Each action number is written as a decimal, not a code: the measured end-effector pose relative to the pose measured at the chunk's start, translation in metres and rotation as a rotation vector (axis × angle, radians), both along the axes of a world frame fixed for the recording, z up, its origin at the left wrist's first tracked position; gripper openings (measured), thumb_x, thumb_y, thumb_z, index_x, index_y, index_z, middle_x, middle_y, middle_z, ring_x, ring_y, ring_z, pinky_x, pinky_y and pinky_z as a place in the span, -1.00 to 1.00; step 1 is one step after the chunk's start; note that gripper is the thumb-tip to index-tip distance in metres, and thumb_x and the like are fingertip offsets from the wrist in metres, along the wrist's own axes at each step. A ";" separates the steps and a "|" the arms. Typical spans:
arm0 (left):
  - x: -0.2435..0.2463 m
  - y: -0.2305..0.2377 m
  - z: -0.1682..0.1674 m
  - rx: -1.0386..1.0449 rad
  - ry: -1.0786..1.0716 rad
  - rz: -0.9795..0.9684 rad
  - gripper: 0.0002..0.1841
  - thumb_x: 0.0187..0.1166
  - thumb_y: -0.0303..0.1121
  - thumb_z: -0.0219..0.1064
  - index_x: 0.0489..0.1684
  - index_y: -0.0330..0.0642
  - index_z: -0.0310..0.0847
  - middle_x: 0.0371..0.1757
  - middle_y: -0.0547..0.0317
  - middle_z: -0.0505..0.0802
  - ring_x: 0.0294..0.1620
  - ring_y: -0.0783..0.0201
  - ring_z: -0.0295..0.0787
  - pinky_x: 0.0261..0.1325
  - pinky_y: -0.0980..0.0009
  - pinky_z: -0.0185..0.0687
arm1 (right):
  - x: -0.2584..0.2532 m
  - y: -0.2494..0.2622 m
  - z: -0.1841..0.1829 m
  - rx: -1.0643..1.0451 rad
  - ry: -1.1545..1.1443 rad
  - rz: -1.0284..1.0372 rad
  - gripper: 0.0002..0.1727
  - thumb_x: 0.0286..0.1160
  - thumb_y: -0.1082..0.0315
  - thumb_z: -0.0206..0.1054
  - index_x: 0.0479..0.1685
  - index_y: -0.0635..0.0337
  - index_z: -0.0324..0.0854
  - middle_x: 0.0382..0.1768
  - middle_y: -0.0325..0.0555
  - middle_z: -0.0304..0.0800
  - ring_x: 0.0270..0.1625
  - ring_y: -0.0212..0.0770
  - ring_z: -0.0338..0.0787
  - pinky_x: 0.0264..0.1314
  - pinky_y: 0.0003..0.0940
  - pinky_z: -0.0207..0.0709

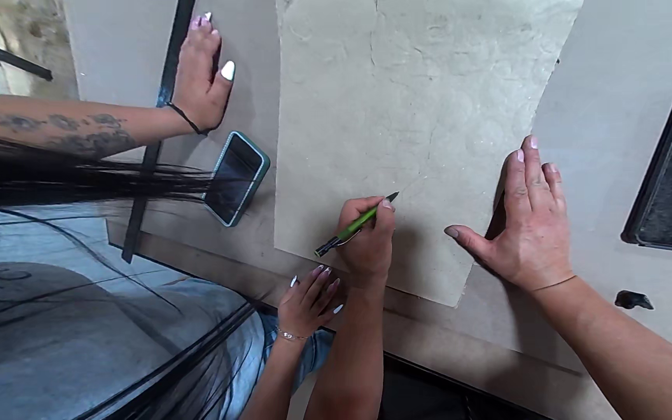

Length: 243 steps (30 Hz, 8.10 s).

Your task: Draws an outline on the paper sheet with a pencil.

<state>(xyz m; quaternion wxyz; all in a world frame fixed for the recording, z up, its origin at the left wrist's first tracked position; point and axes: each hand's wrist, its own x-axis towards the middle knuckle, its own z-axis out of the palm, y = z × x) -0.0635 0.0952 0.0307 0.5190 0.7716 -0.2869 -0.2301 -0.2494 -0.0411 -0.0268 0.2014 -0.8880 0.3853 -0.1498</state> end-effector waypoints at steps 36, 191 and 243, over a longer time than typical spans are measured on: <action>0.048 0.055 -0.032 -0.183 0.036 0.030 -0.82 0.58 -0.55 0.34 0.05 -0.43 0.67 -0.12 0.00 0.89 -0.15 0.30 0.87 -0.11 0.49 0.82 | 0.000 0.000 0.000 -0.012 -0.004 -0.005 0.41 0.20 -0.67 0.18 0.84 0.40 0.01 0.85 0.31 0.00 0.86 0.12 0.16 0.93 0.09 -0.13; -0.024 -0.072 0.042 0.117 -0.053 0.032 -0.89 0.56 -0.64 0.34 -0.06 -0.45 0.64 -0.35 0.17 0.80 -0.44 0.55 0.72 -0.32 0.76 0.61 | 0.000 0.001 -0.001 -0.001 -0.014 -0.013 0.40 0.20 -0.65 0.22 0.85 0.39 0.02 0.85 0.29 0.00 0.86 0.09 0.17 0.92 0.09 -0.11; 0.060 -0.015 -0.036 -0.196 -0.120 0.251 -0.96 0.54 -0.56 0.35 -0.18 -0.33 0.63 -0.45 0.05 0.88 -0.55 0.27 0.82 -0.55 0.43 0.73 | 0.000 0.000 -0.002 0.005 -0.001 -0.009 0.45 0.16 -0.70 0.19 0.86 0.39 -0.02 0.86 0.29 -0.01 0.86 0.13 0.16 0.93 0.11 -0.15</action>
